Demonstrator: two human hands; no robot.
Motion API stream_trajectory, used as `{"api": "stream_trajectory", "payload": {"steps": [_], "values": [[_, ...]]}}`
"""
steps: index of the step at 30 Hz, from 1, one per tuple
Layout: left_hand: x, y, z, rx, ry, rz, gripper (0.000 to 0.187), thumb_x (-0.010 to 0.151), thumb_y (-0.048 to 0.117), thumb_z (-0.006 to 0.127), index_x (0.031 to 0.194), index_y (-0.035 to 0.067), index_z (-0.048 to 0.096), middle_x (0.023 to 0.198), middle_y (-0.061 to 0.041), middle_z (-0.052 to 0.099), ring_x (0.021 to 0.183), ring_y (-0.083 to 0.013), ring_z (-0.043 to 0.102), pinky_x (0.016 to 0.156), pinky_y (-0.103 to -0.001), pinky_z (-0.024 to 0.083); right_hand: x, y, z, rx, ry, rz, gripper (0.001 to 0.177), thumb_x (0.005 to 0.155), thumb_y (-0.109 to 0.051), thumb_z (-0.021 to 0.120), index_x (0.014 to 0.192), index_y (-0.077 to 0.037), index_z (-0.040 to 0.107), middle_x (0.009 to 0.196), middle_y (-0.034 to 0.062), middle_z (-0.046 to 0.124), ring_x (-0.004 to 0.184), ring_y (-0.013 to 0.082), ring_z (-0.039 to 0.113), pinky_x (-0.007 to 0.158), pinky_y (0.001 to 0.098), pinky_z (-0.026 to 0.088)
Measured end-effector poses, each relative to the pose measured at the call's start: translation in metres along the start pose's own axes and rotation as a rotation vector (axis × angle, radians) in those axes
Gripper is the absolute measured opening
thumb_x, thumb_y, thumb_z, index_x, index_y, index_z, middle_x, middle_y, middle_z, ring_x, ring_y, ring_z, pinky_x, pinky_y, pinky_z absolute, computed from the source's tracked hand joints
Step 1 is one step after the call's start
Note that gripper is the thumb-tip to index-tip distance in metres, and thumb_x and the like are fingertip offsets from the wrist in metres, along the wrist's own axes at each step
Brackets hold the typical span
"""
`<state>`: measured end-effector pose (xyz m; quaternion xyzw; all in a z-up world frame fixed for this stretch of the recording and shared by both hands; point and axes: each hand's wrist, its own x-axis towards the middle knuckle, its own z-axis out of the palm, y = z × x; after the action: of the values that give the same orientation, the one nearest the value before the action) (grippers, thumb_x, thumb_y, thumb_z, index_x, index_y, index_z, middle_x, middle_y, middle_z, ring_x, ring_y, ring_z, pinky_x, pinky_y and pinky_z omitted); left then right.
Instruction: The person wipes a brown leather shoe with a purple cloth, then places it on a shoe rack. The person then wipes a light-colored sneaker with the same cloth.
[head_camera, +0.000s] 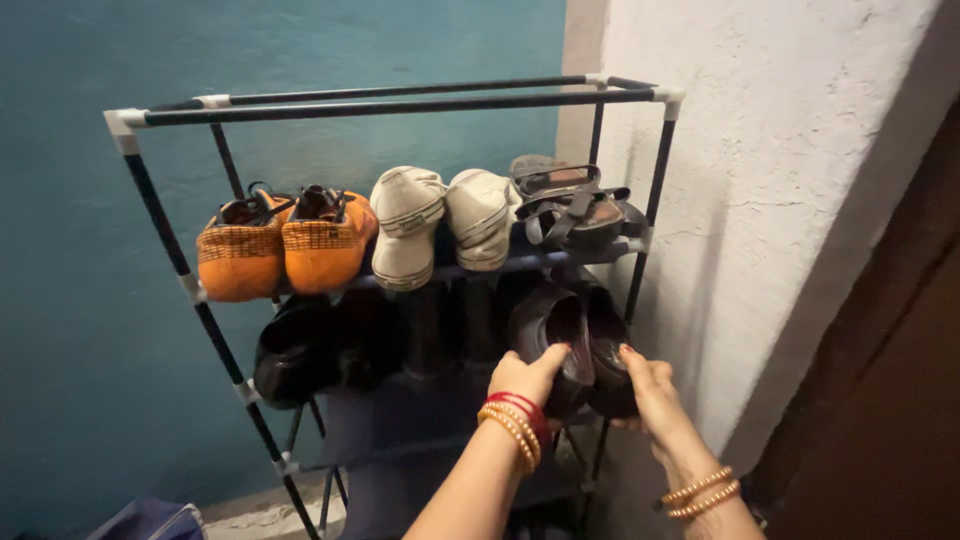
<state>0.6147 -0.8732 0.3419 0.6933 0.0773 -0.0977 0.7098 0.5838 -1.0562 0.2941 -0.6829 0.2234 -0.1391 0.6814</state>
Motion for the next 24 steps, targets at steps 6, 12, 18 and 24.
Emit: {"api": "stream_trajectory", "payload": {"steps": [6, 12, 18, 24], "values": [[0.036, 0.022, 0.019, -0.039, -0.023, -0.119, 0.100, 0.065, 0.046, 0.086, 0.140, -0.006, 0.045, 0.118, -0.027, 0.067, 0.093, -0.0424, 0.074, 0.059, -0.055, 0.062, 0.037, -0.012, 0.015, 0.011, 0.010, 0.024, 0.078, 0.082, -0.062, 0.063, 0.126, 0.000, 0.044, 0.103, 0.0192, 0.067, 0.074, 0.0242, 0.069, 0.053, 0.0364, 0.056], [0.053, 0.007, 0.034, 0.146, 0.157, 0.105, 0.129, 0.055, 0.051, 0.101, 0.146, -0.007, 0.030, 0.128, -0.030, 0.060, 0.116, -0.0386, 0.068, 0.096, -0.044, 0.060, 0.063, -0.025, 0.021, -0.050, 0.046, 0.031, 0.077, 0.083, -0.063, 0.061, 0.126, 0.000, 0.050, 0.098, 0.0213, 0.068, 0.068, 0.0296, 0.064, 0.049, 0.0356, 0.050], [0.058, -0.022, 0.046, 0.251, 0.351, 0.363, 0.108, 0.064, 0.064, 0.086, 0.150, 0.015, 0.044, 0.125, -0.029, 0.065, 0.116, -0.0434, 0.065, 0.100, -0.046, 0.051, 0.079, -0.033, 0.028, -0.088, 0.042, -0.021, 0.084, 0.081, -0.064, 0.065, 0.126, 0.006, 0.049, 0.106, 0.0213, 0.068, 0.081, 0.0278, 0.071, 0.053, 0.0367, 0.057], [0.057, -0.024, 0.063, 0.168, 0.459, 0.288, 0.084, 0.075, 0.050, 0.081, 0.142, 0.012, 0.049, 0.128, -0.028, 0.062, 0.119, -0.0448, 0.062, 0.101, -0.048, 0.051, 0.087, -0.030, 0.032, -0.080, 0.090, -0.020, 0.095, 0.081, -0.069, 0.065, 0.131, 0.009, 0.044, 0.118, 0.0256, 0.063, 0.090, 0.0298, 0.072, 0.058, 0.0398, 0.062]]}}
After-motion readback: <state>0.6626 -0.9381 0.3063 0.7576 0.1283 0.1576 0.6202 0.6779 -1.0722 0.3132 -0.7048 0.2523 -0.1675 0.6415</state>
